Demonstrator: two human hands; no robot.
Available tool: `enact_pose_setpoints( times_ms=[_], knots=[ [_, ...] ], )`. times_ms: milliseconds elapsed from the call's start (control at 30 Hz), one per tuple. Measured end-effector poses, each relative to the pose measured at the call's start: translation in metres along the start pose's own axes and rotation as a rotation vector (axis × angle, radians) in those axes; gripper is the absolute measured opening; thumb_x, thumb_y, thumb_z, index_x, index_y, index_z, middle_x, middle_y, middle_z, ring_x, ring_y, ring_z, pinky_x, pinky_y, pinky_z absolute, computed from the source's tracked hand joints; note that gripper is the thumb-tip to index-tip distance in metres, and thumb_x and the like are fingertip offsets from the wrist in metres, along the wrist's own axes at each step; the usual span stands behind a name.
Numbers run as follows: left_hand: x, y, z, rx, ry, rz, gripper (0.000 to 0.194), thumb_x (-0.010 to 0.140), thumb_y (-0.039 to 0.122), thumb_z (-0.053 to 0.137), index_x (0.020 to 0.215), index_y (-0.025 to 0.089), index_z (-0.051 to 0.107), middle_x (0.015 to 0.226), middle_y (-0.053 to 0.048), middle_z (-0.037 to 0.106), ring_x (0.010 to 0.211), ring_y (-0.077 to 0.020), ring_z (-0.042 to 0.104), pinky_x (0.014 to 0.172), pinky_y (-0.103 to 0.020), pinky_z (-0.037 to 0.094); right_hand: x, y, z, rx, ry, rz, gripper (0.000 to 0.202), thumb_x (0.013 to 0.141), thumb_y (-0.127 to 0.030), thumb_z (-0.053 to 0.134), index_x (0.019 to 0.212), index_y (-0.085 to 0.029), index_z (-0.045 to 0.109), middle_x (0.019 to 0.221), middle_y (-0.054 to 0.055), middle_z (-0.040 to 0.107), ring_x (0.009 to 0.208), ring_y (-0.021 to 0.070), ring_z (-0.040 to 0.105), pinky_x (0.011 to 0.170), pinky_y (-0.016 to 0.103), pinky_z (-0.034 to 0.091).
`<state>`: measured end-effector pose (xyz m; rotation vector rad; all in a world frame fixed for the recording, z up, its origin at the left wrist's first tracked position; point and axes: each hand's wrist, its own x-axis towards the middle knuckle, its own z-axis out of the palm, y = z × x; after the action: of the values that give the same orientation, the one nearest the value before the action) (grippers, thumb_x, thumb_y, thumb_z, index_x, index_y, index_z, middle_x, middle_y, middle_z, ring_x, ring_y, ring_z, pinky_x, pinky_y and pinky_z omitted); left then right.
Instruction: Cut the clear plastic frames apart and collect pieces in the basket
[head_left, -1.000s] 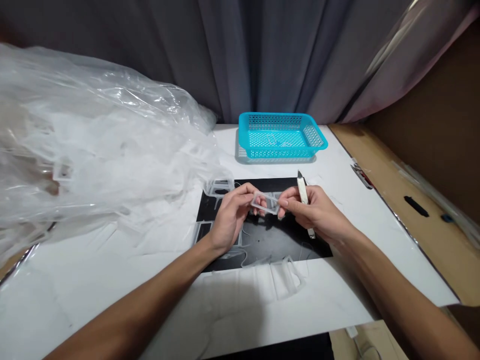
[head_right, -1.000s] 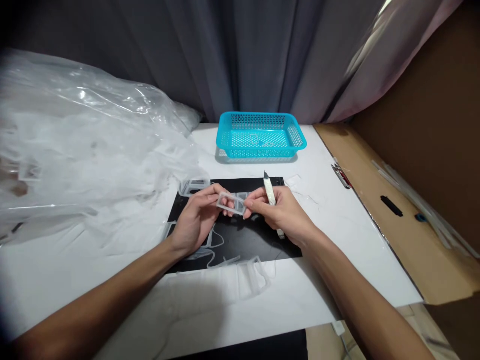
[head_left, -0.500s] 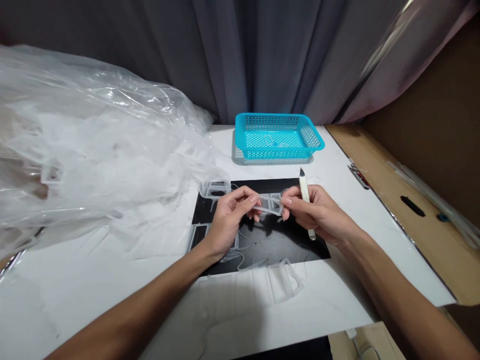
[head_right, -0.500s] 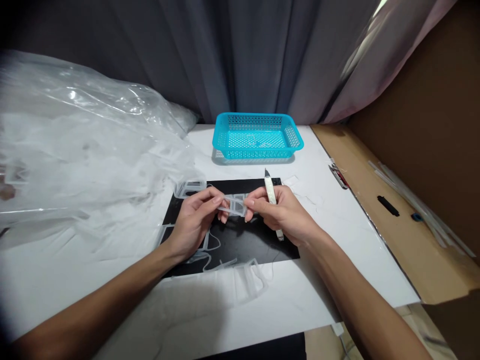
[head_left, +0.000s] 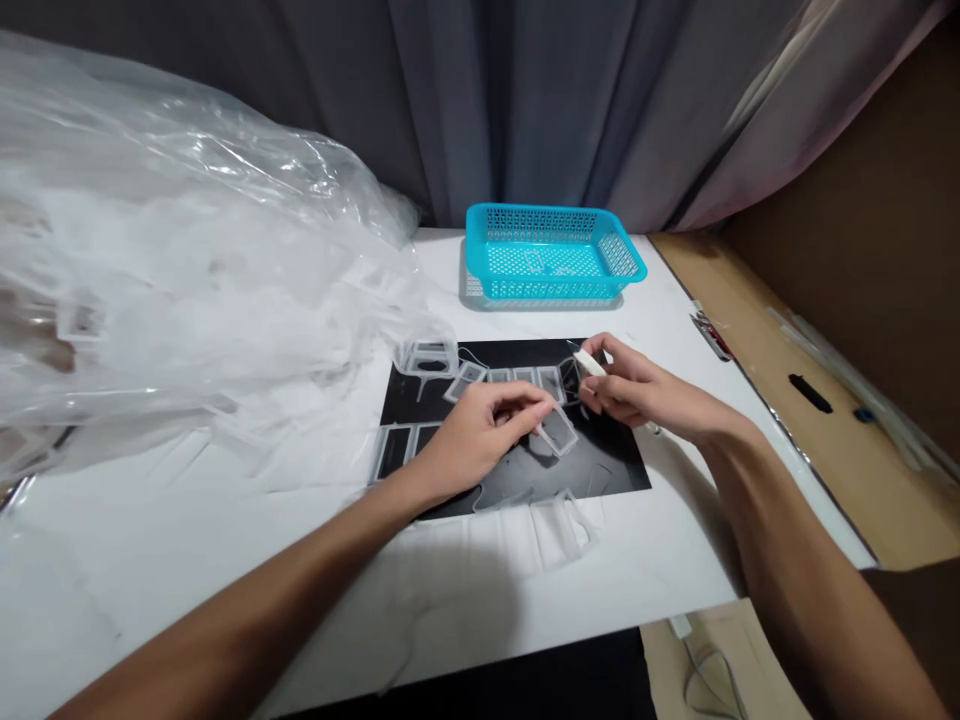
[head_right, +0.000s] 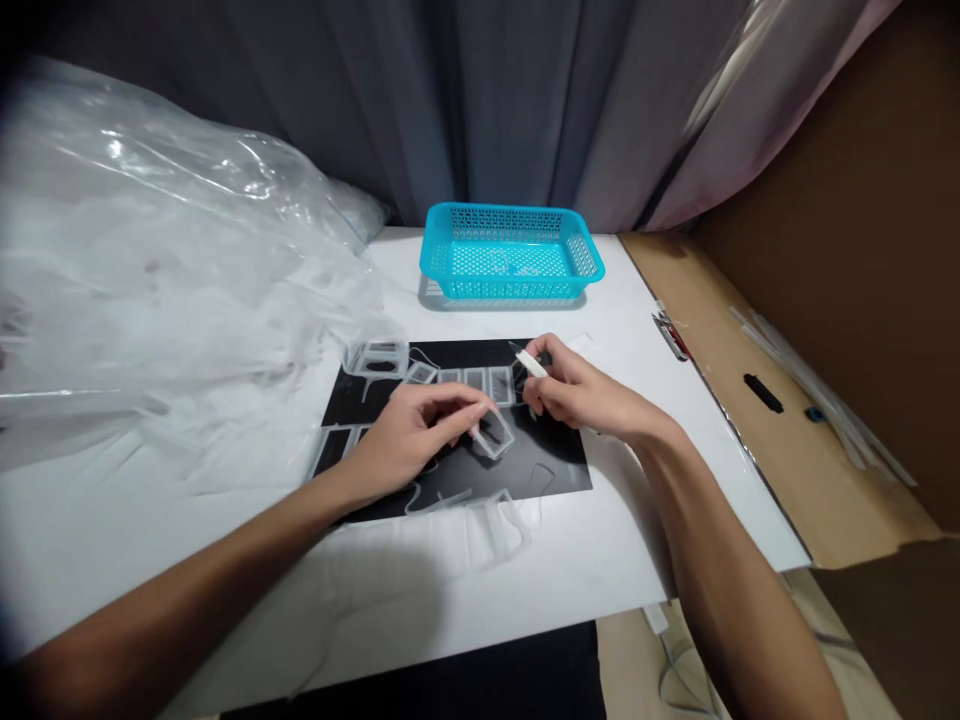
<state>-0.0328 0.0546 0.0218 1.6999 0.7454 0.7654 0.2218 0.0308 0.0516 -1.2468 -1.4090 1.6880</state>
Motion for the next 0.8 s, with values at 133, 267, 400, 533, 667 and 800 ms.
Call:
enact_pose_setpoints(
  times_ms=[133, 267, 400, 533, 667, 800],
  knots=[
    [-0.004, -0.005, 0.006, 0.204, -0.084, 0.035, 0.025, 0.106, 0.035, 0.065, 0.124, 0.022, 0.079, 0.081, -0.001, 0.075, 0.068, -0.0164, 0.063, 0.069, -0.029, 0.046, -0.005, 0.001, -0.006, 0.043, -0.073, -0.027, 0.033, 0.094, -0.021, 0.072, 0.112, -0.030, 0.045, 0.088, -0.008, 0.062, 0.051, 0.0058, 0.040, 0.043, 0.016, 0.025],
    [-0.005, -0.010, 0.004, 0.438, -0.082, 0.112, 0.035, 0.107, 0.032, 0.062, 0.139, 0.022, 0.070, 0.086, -0.001, 0.072, 0.073, -0.0190, 0.061, 0.080, -0.034, 0.045, -0.003, 0.002, -0.007, -0.078, -0.008, -0.207, 0.015, 0.102, -0.033, 0.073, 0.109, -0.025, 0.062, 0.089, -0.002, 0.067, 0.058, 0.0101, 0.056, 0.047, 0.022, 0.046],
    [0.001, 0.000, -0.005, 0.649, -0.092, 0.217, 0.030, 0.108, 0.032, 0.056, 0.130, 0.017, 0.071, 0.102, -0.008, 0.072, 0.091, -0.0258, 0.064, 0.092, -0.041, 0.042, -0.001, -0.001, -0.006, -0.073, 0.159, -0.328, 0.025, 0.101, -0.043, 0.078, 0.112, -0.021, 0.080, 0.106, 0.007, 0.081, 0.087, 0.0205, 0.079, 0.085, 0.038, 0.067],
    [-0.007, 0.019, 0.000, 0.789, -0.160, 0.322, 0.029, 0.110, 0.030, 0.049, 0.108, 0.016, 0.074, 0.106, -0.012, 0.072, 0.092, -0.0272, 0.063, 0.089, -0.042, 0.040, -0.004, -0.006, -0.006, 0.139, 0.318, -0.453, 0.042, 0.082, -0.041, 0.098, 0.119, -0.026, 0.083, 0.128, 0.009, 0.083, 0.116, 0.0270, 0.082, 0.100, 0.042, 0.067],
    [-0.042, 0.029, 0.032, 0.957, -0.252, 0.473, 0.032, 0.109, 0.029, 0.050, 0.111, 0.011, 0.076, 0.111, -0.018, 0.076, 0.096, -0.0324, 0.066, 0.083, -0.043, 0.043, 0.000, -0.004, -0.002, 0.180, 0.417, -0.478, 0.040, 0.074, -0.042, 0.104, 0.103, -0.021, 0.084, 0.095, 0.007, 0.086, 0.084, 0.0234, 0.084, 0.068, 0.032, 0.068],
    [-0.076, 0.026, 0.061, 1.113, -0.196, 0.533, 0.050, 0.107, 0.038, 0.052, 0.137, 0.001, 0.068, 0.136, -0.026, 0.072, 0.117, -0.0417, 0.068, 0.095, -0.050, 0.051, 0.005, 0.009, 0.007, 0.108, 0.338, -0.463, 0.031, 0.093, -0.050, 0.089, 0.093, -0.019, 0.086, 0.061, 0.000, 0.072, 0.043, 0.0122, 0.060, 0.041, 0.026, 0.048]
  ],
)
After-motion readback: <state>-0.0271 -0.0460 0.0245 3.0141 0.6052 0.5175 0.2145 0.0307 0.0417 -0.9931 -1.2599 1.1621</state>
